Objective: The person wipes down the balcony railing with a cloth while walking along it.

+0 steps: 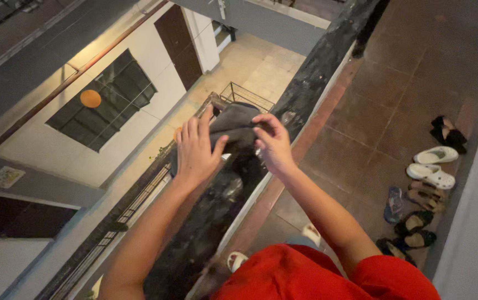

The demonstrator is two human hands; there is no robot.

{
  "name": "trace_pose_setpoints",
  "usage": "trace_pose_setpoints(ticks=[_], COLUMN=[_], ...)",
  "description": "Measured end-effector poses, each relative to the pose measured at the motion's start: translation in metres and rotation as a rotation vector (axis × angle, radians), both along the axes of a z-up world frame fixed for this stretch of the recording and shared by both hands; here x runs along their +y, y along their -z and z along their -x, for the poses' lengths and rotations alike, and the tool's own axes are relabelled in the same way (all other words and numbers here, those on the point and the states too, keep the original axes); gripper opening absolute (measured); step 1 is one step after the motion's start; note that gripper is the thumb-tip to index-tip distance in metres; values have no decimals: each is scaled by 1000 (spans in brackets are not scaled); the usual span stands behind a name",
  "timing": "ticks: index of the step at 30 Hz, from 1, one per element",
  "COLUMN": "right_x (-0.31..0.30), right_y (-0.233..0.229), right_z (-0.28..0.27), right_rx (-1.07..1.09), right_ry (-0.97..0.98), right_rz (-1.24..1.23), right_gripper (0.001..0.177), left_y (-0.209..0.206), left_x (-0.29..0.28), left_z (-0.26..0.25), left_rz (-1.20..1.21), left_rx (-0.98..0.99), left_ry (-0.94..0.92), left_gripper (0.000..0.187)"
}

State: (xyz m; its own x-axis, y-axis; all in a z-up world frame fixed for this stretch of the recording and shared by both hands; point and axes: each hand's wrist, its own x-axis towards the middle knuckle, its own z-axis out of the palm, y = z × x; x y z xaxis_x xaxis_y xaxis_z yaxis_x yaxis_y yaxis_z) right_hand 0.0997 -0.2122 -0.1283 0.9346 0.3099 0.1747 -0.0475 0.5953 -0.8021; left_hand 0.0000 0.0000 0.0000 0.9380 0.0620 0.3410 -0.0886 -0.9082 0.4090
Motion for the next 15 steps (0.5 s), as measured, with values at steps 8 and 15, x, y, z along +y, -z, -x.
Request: trace_pose_setpoints(ticks=[8,15], right_x=[-126,-172], right_y=[34,91], right_z=[-23,-68], right_rx=[-61,-387], right_ry=[317,360], right_rz=[480,770], right_gripper=[41,53], left_y=[59,97], left_x=[-80,-140], left_z=[-40,-68], left_rz=[-154,-227], left_rx=[-4,372], left_ry=[153,-73], left_gripper=[53,63])
